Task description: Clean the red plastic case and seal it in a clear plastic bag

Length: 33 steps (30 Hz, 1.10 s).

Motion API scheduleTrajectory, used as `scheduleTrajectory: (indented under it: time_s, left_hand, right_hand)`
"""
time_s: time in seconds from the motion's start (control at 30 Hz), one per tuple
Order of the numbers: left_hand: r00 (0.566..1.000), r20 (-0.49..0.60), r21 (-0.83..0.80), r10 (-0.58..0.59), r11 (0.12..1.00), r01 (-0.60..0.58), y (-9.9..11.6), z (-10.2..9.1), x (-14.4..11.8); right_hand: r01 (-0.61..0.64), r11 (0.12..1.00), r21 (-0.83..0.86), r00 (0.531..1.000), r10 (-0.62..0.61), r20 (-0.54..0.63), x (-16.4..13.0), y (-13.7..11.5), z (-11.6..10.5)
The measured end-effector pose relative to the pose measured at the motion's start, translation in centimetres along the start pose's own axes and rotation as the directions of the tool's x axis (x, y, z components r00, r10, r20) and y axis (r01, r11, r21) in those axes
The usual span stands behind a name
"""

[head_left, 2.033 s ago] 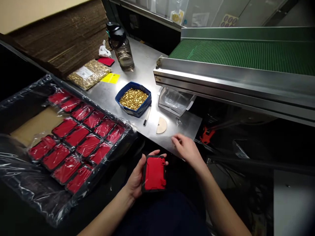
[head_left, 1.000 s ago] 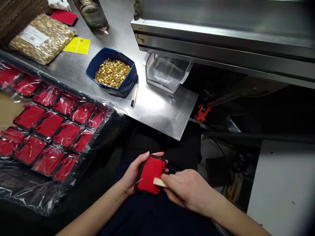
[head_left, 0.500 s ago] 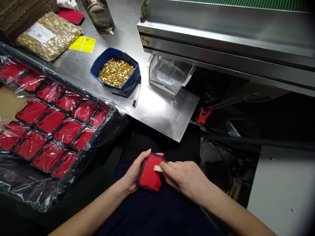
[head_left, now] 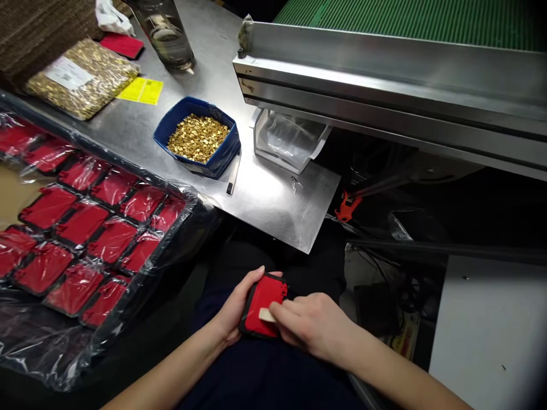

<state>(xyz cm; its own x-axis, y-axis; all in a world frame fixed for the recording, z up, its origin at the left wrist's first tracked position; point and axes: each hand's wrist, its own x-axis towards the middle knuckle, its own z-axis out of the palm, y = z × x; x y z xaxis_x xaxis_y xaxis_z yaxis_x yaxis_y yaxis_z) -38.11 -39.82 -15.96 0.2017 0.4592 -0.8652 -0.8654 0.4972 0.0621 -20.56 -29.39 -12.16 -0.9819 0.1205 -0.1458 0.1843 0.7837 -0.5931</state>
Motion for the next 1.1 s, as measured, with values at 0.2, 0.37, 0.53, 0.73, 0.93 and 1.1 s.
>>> scheduleTrajectory:
  time_s: [0.2, 0.37, 0.53, 0.73, 0.93, 1.1]
  left_hand:
    - [1.000, -0.026, -0.026, 0.011, 1.000, -0.012, -0.01, 0.15, -0.08]
    - [1.000, 0.004, -0.014, 0.010, 1.000, -0.010, -0.16, 0.46, 0.17]
    - [0.999, -0.032, -0.002, 0.012, 1.000, -0.012, -0.06, 0.40, 0.07]
    - [1.000, -0.013, 0.015, 0.011, 1.000, -0.011, -0.01, -0.10, 0.22]
    - [1.000, -0.026, 0.002, 0.008, 1.000, -0.008, -0.15, -0.37, 0.39]
    - [0.999, -0.036, 0.001, 0.009, 1.000, -0.009, -0.13, -0.40, 0.31]
  right_hand:
    - [-0.083, 0.995, 0.053, 0.996, 0.082, 0.028, 0.14, 0.67, -0.28]
    - [-0.070, 0.994, 0.089, 0.997, 0.069, 0.022, 0.20, 0.63, -0.33]
    - [-0.109, 0.992, 0.067, 0.993, 0.106, 0.055, 0.06, 0.52, -0.45]
    - [-0.156, 0.986, 0.050, 0.987, 0.154, 0.047, 0.13, 0.33, -0.36]
    - [-0.118, 0.991, 0.059, 0.991, 0.114, 0.065, -0.37, 0.20, -0.19]
    - [-0.203, 0.977, 0.071, 0.974, 0.195, 0.112, -0.20, 0.08, -0.73]
